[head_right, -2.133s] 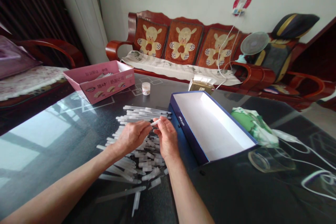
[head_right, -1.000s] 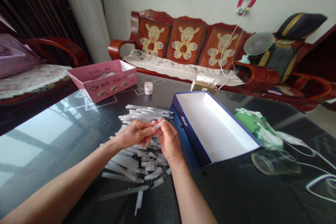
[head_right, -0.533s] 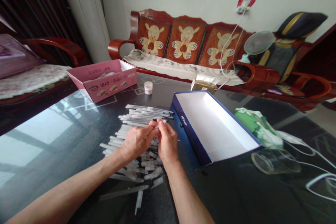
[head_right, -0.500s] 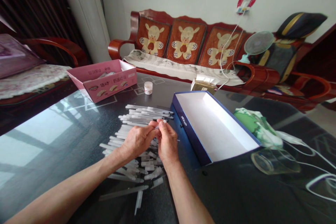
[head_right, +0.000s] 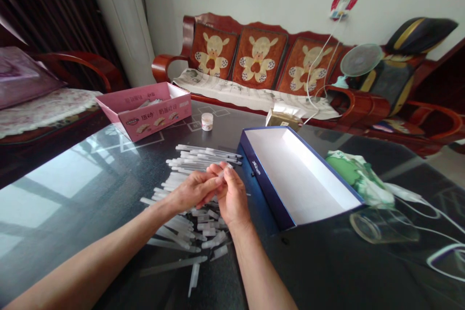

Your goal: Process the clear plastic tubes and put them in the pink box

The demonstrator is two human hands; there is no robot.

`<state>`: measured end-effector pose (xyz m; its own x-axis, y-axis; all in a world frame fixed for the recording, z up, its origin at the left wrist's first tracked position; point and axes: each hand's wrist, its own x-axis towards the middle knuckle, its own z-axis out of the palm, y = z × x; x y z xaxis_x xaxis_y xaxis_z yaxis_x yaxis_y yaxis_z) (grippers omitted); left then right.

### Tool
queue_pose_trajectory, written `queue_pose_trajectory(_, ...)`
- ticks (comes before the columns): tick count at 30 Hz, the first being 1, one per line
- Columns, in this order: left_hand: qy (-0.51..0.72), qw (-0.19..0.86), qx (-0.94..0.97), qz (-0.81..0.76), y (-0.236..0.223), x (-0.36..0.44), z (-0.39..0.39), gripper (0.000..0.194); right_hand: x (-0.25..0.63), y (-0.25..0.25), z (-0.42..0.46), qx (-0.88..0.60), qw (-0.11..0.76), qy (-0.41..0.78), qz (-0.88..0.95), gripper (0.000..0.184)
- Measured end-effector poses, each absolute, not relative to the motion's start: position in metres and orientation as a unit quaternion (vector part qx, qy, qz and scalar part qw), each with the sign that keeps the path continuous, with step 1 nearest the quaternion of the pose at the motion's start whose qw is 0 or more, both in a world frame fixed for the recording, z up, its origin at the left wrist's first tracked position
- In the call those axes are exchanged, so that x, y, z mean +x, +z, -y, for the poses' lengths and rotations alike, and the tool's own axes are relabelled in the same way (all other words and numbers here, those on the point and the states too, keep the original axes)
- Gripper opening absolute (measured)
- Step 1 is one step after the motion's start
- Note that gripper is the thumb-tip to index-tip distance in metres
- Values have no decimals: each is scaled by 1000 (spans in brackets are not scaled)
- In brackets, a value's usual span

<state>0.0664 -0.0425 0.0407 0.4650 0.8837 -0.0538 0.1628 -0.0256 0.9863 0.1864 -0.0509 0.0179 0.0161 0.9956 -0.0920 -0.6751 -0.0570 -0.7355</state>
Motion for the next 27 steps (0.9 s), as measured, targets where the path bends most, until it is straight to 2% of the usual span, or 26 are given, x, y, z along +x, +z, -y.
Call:
queue_pose_trajectory(3, 312, 314, 734, -515, 35, 71, 47, 36, 183, 15, 50, -351, 649, 624, 259, 34)
queue_pose_trajectory(5, 275, 201, 767, -544, 32, 73, 50, 28, 181, 14, 49, -372, 654, 602, 267, 30)
queue_pose_trajectory(10, 200, 116, 801, -552, 28, 75, 54, 31, 179, 13, 49, -419, 667, 565, 246, 28)
queue_pose_trajectory(13, 200, 134, 808, -537, 30, 75, 54, 30, 180, 15, 51, -425, 669, 559, 244, 29)
queue_pose_trajectory(16, 268, 219, 792, -504, 35, 72, 52, 32, 182, 18, 52, -397, 671, 577, 245, 28)
queue_pose_trajectory(19, 324, 437, 719, -431, 41, 68, 49, 41, 190, 22, 51, -357, 668, 607, 243, 26)
queue_pose_trajectory(21, 304, 602, 639, -370, 44, 64, 48, 44, 198, 25, 48, -333, 676, 615, 234, 23)
queue_pose_trajectory(23, 287, 686, 580, -334, 48, 62, 47, 45, 206, 25, 45, -320, 697, 602, 222, 21)
queue_pose_trajectory(25, 301, 668, 590, -338, 51, 59, 45, 47, 211, 23, 43, -332, 700, 581, 249, 21)
queue_pose_trajectory(27, 333, 546, 670, -377, 52, 54, 40, 47, 211, 18, 44, -376, 675, 541, 333, 24)
